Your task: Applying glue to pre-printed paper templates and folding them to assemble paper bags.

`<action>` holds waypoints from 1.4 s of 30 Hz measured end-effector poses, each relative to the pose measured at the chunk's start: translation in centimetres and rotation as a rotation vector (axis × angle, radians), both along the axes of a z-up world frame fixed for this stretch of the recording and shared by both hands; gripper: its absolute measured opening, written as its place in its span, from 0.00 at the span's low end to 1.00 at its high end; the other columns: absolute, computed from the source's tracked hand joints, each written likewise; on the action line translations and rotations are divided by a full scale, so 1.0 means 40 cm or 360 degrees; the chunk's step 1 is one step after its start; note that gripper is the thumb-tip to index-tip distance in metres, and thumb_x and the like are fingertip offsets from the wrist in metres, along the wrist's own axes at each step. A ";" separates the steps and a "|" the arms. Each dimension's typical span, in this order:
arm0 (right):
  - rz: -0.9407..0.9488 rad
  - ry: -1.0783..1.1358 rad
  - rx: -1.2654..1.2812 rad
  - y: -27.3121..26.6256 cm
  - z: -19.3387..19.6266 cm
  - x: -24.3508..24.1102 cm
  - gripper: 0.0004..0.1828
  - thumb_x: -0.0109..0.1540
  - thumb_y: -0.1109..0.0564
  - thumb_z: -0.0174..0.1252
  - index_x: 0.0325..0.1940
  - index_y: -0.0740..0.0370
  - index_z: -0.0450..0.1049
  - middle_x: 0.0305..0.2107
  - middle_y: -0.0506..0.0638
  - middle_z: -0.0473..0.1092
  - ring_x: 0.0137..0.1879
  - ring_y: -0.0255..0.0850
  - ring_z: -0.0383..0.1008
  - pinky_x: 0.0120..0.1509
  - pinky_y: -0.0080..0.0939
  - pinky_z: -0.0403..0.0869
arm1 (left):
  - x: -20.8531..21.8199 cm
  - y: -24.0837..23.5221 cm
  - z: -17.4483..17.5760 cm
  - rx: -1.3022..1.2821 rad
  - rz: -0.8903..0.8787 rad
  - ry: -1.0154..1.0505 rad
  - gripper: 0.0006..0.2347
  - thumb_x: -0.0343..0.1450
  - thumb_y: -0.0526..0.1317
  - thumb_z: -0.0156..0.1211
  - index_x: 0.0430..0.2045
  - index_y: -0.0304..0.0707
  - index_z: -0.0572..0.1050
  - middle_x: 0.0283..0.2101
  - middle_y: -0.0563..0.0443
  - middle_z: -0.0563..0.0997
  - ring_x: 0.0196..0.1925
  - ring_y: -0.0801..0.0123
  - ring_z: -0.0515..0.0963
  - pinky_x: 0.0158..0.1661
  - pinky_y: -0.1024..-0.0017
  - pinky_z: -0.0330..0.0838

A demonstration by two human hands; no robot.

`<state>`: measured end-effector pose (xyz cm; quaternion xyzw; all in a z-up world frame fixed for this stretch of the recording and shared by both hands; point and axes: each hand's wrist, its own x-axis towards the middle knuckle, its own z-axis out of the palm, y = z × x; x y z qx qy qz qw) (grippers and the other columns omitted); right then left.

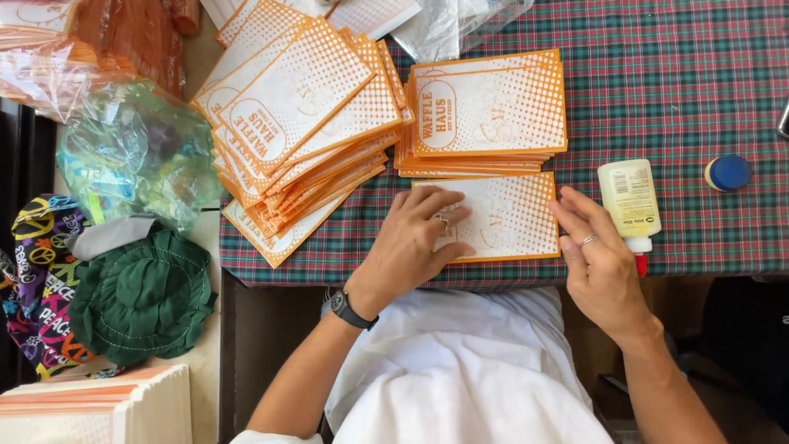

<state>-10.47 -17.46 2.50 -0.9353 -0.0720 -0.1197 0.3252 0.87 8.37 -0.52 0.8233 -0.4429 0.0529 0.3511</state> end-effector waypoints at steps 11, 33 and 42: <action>-0.0136 -0.0345 0.0156 -0.018 -0.009 0.004 0.14 0.66 0.82 0.46 0.39 0.72 0.74 0.44 0.61 0.73 0.53 0.53 0.74 0.62 0.49 0.75 | 0.038 -0.024 0.007 -0.0331 0.0169 0.0365 0.08 0.73 0.45 0.63 0.32 0.41 0.83 0.41 0.54 0.85 0.40 0.61 0.76 0.40 0.63 0.64; -0.0980 0.0966 -0.0038 -0.188 0.106 0.059 0.48 0.62 0.46 0.65 0.81 0.66 0.57 0.47 0.58 0.75 0.47 0.49 0.75 0.57 0.50 0.72 | -0.040 -0.246 -0.063 -0.0005 0.0207 0.0072 0.10 0.69 0.36 0.66 0.37 0.29 0.73 0.38 0.34 0.76 0.37 0.40 0.78 0.32 0.50 0.73; -0.0639 -0.0044 0.1434 -0.185 0.010 0.019 0.28 0.62 0.58 0.66 0.65 0.64 0.67 0.55 0.53 0.72 0.64 0.47 0.76 0.65 0.53 0.85 | -0.007 -0.230 -0.007 0.0298 0.0055 0.0392 0.37 0.60 0.49 0.77 0.62 0.38 0.64 0.45 0.43 0.72 0.45 0.45 0.78 0.36 0.51 0.76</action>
